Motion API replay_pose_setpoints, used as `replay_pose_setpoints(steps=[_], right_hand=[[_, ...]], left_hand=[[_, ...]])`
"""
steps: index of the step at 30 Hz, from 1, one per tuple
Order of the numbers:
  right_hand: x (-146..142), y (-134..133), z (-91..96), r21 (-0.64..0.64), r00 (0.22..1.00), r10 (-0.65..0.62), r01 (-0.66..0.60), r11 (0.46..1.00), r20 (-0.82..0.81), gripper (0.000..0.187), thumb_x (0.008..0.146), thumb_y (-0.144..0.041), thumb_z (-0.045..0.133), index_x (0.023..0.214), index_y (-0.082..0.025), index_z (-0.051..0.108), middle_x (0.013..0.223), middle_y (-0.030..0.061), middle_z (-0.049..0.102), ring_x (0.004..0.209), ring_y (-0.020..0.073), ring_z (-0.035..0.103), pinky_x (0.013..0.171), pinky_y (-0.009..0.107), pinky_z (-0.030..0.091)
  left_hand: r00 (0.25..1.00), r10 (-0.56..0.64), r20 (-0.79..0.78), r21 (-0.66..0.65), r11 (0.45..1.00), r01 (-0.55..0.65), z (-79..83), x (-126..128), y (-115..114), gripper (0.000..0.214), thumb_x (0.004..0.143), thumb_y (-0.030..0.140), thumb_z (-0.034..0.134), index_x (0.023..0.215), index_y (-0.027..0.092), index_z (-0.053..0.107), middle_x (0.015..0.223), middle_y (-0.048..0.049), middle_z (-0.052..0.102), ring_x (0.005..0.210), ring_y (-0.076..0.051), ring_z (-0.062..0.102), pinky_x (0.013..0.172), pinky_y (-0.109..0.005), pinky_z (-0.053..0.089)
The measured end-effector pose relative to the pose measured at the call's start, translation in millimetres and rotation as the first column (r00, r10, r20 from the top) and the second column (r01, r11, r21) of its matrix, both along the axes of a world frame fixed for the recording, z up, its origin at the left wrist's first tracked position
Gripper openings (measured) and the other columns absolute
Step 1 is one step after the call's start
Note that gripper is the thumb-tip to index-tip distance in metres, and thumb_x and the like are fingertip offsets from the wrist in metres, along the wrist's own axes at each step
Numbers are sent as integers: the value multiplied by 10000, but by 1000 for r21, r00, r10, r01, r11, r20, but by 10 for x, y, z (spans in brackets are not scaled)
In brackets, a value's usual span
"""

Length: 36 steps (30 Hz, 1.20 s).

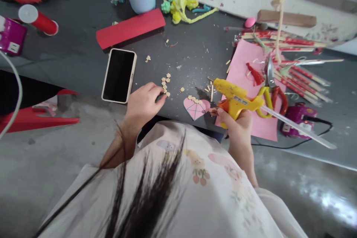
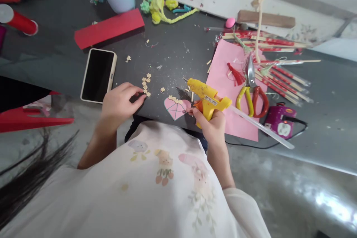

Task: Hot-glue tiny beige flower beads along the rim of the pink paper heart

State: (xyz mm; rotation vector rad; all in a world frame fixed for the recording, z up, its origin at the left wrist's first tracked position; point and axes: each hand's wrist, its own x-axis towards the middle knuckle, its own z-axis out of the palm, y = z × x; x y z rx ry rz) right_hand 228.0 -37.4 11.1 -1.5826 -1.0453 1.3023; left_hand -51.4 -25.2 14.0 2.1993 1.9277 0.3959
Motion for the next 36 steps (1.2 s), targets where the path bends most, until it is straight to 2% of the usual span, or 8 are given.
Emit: replay_pose_setpoints(steps=[6, 14, 22, 25, 28, 31, 33, 36], right_hand=[[-23, -32, 4, -11, 1000, -15, 15, 1000, -6, 195, 764, -305, 782, 922, -222, 706, 793, 6, 770, 729, 198, 768, 632, 290, 607], [-12, -80, 51, -17, 999, -43, 43, 999, -13, 188, 760, -314, 788, 904, -232, 701, 773, 5, 764, 710, 187, 757, 559, 264, 571], [44, -79, 69, -11, 999, -53, 53, 999, 1, 231, 736, -334, 777, 919, -231, 681, 727, -7, 730, 649, 183, 732, 553, 289, 586], [67, -58, 58, -3, 998, -64, 64, 998, 21, 242, 703, -307, 785, 907, -228, 679, 691, -20, 704, 624, 183, 719, 549, 299, 592], [64, -52, 55, -3, 995, -67, 68, 998, 71, 271, 656, -291, 805, 889, -221, 686, 675, -26, 683, 617, 173, 695, 587, 314, 600], [21, -64, 89, -24, 989, -46, 49, 998, 138, 270, 626, -283, 816, 854, -211, 691, 647, -35, 651, 607, 150, 648, 608, 305, 579], [-19, -75, 126, -47, 983, -4, 13, 999, 185, 225, 619, -276, 814, 775, -206, 669, 592, -43, 609, 594, 141, 618, 580, 283, 546], [-64, -85, 165, -62, 983, 85, -75, 995, 162, 210, 640, -289, 806, 732, -204, 637, 624, -26, 641, 602, 139, 617, 579, 274, 547]], left_hand=[[996, -83, 23, -23, 996, 83, -63, 141, 97, 154, 953, 281, 623, 1038, 198, 721, 1001, -38, 711, 942, -198, 681, 755, -291, 485], [980, -182, -77, -53, 983, 178, -55, 367, 319, 220, 991, 314, 577, 1088, 177, 719, 1047, -69, 687, 987, -240, 660, 723, -321, 464], [960, -221, -173, -78, 974, 211, -27, 451, 373, 241, 1007, 271, 512, 975, 171, 728, 996, -69, 695, 968, -244, 661, 670, -324, 437], [958, -217, -186, -23, 976, 216, -48, 452, 350, 219, 985, 265, 533, 956, 167, 726, 971, -69, 703, 927, -236, 672, 657, -319, 440], [966, -240, -93, 98, 964, 249, -44, 461, 246, 169, 952, 280, 585, 915, 183, 719, 921, -40, 706, 863, -199, 680, 654, -296, 457], [939, -344, 3, 242, 912, 333, 6, 520, 82, 183, 953, 309, 582, 891, 189, 706, 872, -16, 714, 777, -153, 679, 622, -267, 461], [899, -438, 31, 275, 868, 413, 43, 589, -19, 190, 961, 297, 559, 871, 195, 691, 841, -5, 712, 722, -129, 667, 608, -256, 455], [871, -491, 24, 329, 826, 457, 63, 699, -112, 208, 967, 336, 559, 857, 202, 675, 784, 6, 700, 639, -115, 638, 560, -267, 417]])
